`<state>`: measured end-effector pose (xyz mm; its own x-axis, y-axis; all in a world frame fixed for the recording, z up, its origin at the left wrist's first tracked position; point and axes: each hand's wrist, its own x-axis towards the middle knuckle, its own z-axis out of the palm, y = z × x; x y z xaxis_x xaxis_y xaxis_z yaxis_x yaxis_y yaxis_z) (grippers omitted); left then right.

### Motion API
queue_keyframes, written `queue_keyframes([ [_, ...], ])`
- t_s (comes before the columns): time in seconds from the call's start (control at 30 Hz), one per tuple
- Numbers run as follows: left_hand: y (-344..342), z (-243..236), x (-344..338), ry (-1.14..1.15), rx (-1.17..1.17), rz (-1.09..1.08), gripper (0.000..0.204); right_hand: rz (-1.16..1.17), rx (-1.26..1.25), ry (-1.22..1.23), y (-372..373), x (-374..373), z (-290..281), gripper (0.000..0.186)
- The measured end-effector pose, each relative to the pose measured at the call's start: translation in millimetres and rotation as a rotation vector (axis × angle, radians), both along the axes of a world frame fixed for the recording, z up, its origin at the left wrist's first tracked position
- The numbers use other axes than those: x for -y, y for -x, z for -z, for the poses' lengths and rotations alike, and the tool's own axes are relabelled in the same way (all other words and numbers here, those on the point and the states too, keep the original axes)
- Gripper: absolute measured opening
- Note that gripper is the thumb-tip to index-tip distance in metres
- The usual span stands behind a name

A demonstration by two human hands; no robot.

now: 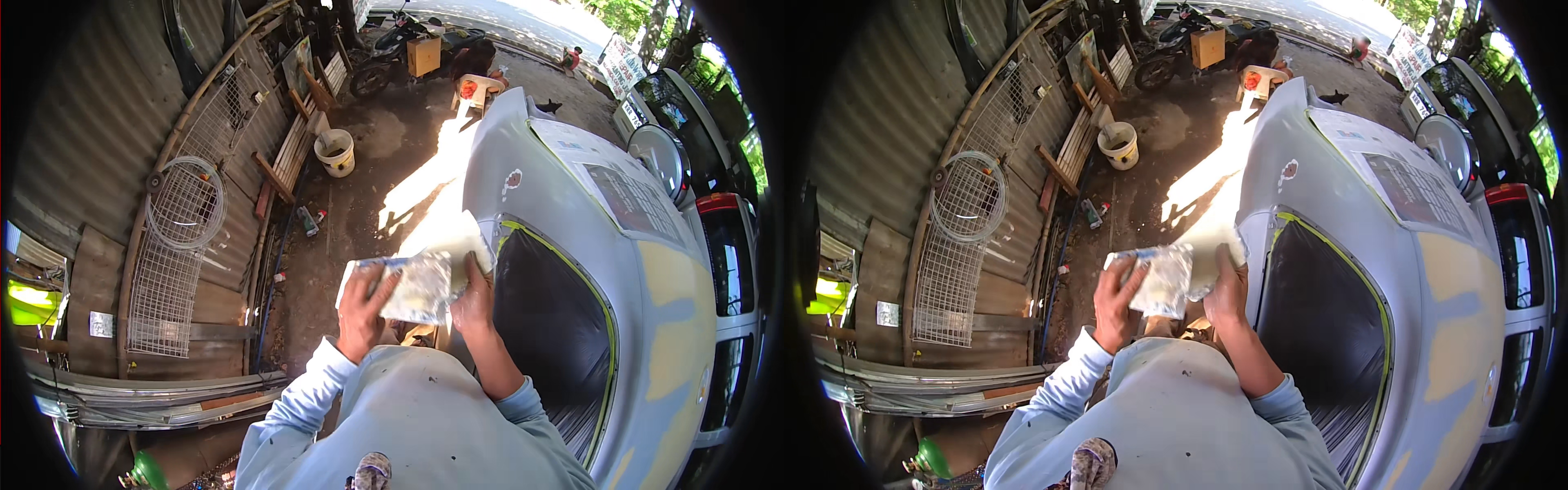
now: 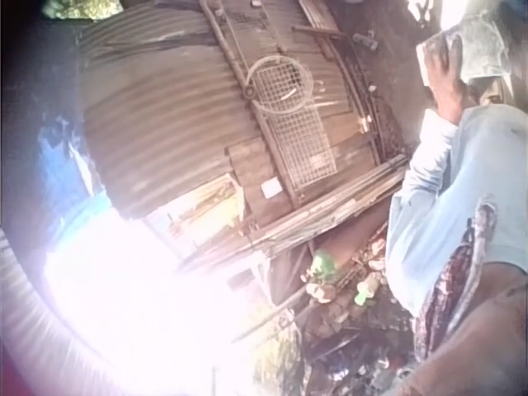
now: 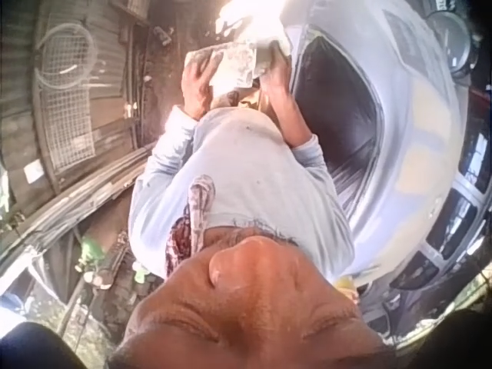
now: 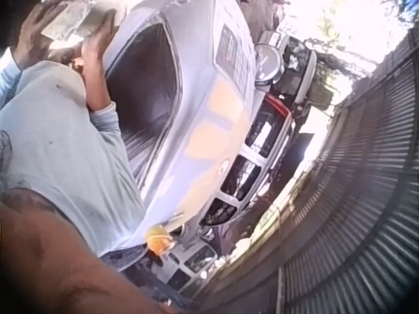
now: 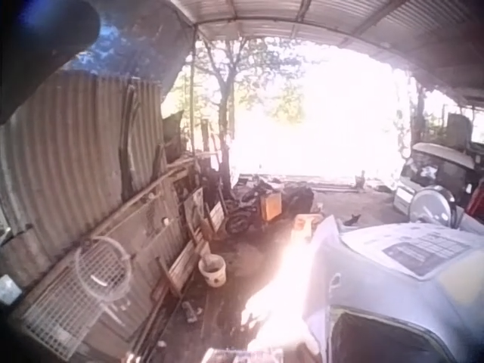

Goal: Applying and smoothing body filler (bondo) on a car roof using spatulas.

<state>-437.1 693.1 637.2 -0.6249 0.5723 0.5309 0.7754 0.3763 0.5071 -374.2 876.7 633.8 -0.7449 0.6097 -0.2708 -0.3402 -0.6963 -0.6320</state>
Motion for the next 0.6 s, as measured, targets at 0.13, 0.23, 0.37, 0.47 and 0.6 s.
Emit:
queue_keyframes([
  [0.13,-33,-11,-19,0.041,0.12,0.13,0.082,-0.327,-0.322,0.147,-11,-7,3,0.059],
  [0.23,-45,-22,-34,0.0,0.186,0.19,0.082,-0.343,-0.593,0.039,-11,-3,12,0.068],
  [0.37,-51,-44,-49,-0.06,0.154,0.159,0.074,-0.353,-0.647,-0.444,-17,-4,39,0.058],
  [0.47,-28,-58,-62,-0.15,0.154,0.042,0.063,-0.178,-0.099,-0.934,-22,25,-11,0.045],
  [0.6,18,-42,-58,-0.316,0.81,0.002,0.027,-0.268,0.171,-1.008,-39,11,-12,0.039],
])
